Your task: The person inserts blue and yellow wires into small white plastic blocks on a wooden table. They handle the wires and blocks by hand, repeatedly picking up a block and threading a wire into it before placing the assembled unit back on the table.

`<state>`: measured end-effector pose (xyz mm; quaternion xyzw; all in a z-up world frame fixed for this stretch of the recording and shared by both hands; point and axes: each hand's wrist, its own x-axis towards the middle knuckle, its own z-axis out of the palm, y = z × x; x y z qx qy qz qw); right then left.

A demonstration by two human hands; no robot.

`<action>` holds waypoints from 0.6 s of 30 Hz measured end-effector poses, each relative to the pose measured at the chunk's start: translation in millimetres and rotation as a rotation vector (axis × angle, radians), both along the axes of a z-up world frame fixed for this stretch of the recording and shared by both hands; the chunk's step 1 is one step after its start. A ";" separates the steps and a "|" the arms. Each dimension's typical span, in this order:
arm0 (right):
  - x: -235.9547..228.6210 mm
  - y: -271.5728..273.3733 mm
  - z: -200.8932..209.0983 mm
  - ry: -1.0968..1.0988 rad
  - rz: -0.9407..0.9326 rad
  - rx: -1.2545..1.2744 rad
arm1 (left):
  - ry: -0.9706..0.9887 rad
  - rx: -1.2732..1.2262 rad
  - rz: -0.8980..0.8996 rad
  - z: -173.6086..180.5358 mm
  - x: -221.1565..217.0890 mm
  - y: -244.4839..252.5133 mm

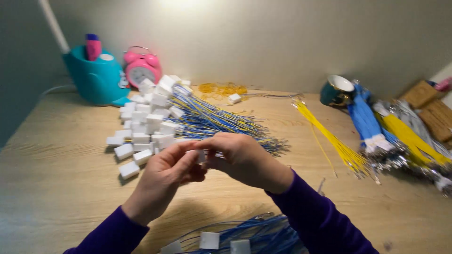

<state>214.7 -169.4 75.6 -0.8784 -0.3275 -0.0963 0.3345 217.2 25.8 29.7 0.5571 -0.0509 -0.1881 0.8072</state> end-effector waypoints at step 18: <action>64.3 -225.7 -26.0 0.272 -1.321 -0.312 | 0.019 0.240 0.041 -25.2 4.9 20.6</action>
